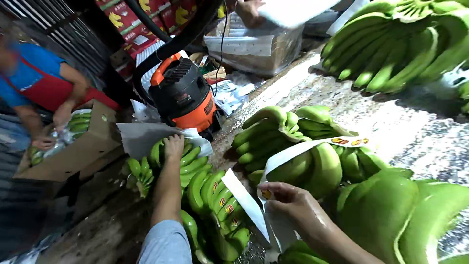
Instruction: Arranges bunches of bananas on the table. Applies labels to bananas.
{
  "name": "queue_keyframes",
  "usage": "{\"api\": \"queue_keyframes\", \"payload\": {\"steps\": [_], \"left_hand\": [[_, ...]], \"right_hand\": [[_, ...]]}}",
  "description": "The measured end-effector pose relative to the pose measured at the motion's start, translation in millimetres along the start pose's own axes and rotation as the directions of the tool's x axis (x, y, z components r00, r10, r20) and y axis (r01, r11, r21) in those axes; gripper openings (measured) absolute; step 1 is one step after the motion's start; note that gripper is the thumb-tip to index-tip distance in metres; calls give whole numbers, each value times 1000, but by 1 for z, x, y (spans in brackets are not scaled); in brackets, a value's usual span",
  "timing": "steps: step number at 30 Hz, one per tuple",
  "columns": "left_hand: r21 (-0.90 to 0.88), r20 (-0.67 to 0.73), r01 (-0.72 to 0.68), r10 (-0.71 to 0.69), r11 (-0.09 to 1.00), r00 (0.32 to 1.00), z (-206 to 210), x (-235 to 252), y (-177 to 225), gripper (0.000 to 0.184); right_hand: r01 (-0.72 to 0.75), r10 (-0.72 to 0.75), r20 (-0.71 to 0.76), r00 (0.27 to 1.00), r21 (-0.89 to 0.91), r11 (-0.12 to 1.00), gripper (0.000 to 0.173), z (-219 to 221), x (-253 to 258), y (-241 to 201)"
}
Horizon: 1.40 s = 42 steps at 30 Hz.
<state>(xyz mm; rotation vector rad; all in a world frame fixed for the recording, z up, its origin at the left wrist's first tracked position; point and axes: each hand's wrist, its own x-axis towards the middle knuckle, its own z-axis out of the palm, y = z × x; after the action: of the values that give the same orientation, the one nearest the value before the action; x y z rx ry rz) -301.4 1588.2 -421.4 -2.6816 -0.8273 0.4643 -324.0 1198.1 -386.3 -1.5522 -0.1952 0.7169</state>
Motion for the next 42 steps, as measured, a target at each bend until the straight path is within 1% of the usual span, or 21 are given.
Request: {"api": "queue_keyframes", "payload": {"steps": [1,3,5,7,8,9,11,13,14,16,19,22,25,27,30,33,36,38,40,41,42], "left_hand": [[-80,-49,23,-27,997,998,-6,-3,4,39],[-424,-222,-46,-54,904,973,-27,-23,21,26],[-698,-438,-325,-22,638,899,-51,-67,44,14],[-764,-551,-560,127,320,824,-71,-129,73,11],[-782,-553,-593,226,190,802,-76,-157,87,15],[-828,-491,-548,318,120,811,-80,-180,99,25],[-930,-306,-361,402,68,863,-80,-201,116,44],[-979,-187,-202,426,-11,885,-86,-203,121,48],[-985,-171,-167,448,-50,877,-91,-204,121,47],[-988,-153,-144,490,-56,858,-101,-207,120,55],[-978,-155,-205,525,38,837,-108,-213,119,70],[-979,-174,-205,446,22,878,-111,-218,120,59],[-975,13,101,399,-199,917,-112,-213,121,46],[-961,72,178,428,-212,901,-109,-210,122,38],[-993,32,81,449,-91,893,-109,-213,129,36],[-996,8,42,388,-80,922,-110,-216,135,25],[-995,25,50,265,-88,964,-108,-212,141,14],[-999,1,9,219,-36,976,-102,-205,141,16],[-989,-126,-138,181,53,975,-92,-200,133,22],[-961,-247,-263,156,90,956,-88,-201,129,22],[-899,-397,-416,147,136,906,-86,-204,125,20]], "right_hand": [[-25,25,-10,1000,-4,1000,32,2,0,0],[-53,53,-45,998,1,999,28,2,1,-1],[-44,42,-78,996,-28,999,31,2,5,0],[-6,-2,-80,997,-98,995,42,1,6,2],[35,-45,-72,996,-137,990,44,1,4,3],[87,-100,-66,993,-175,981,41,2,1,3],[180,-201,-59,978,-255,950,31,5,-8,-1],[212,-235,-37,971,-317,925,26,5,-17,-5],[222,-245,-25,969,-335,915,23,3,-21,-6],[246,-265,0,964,-372,895,17,2,-28,-6],[274,-299,8,954,-421,865,12,3,-40,-6],[329,-357,14,934,-421,845,14,5,-51,-2],[345,-343,45,938,-190,919,27,0,-51,3],[295,-293,101,951,-8,955,32,-4,-48,0],[237,-248,92,965,114,965,25,-1,-44,-2],[243,-236,-62,970,130,961,19,6,-39,-5],[253,-247,-66,967,102,962,33,7,-40,-6],[215,-216,-6,976,104,971,37,5,-40,-7],[167,-169,7,986,126,978,37,4,-40,-8],[150,-150,-8,989,133,980,38,3,-39,-8],[140,-138,-21,990,141,980,40,1,-37,-7]]}}
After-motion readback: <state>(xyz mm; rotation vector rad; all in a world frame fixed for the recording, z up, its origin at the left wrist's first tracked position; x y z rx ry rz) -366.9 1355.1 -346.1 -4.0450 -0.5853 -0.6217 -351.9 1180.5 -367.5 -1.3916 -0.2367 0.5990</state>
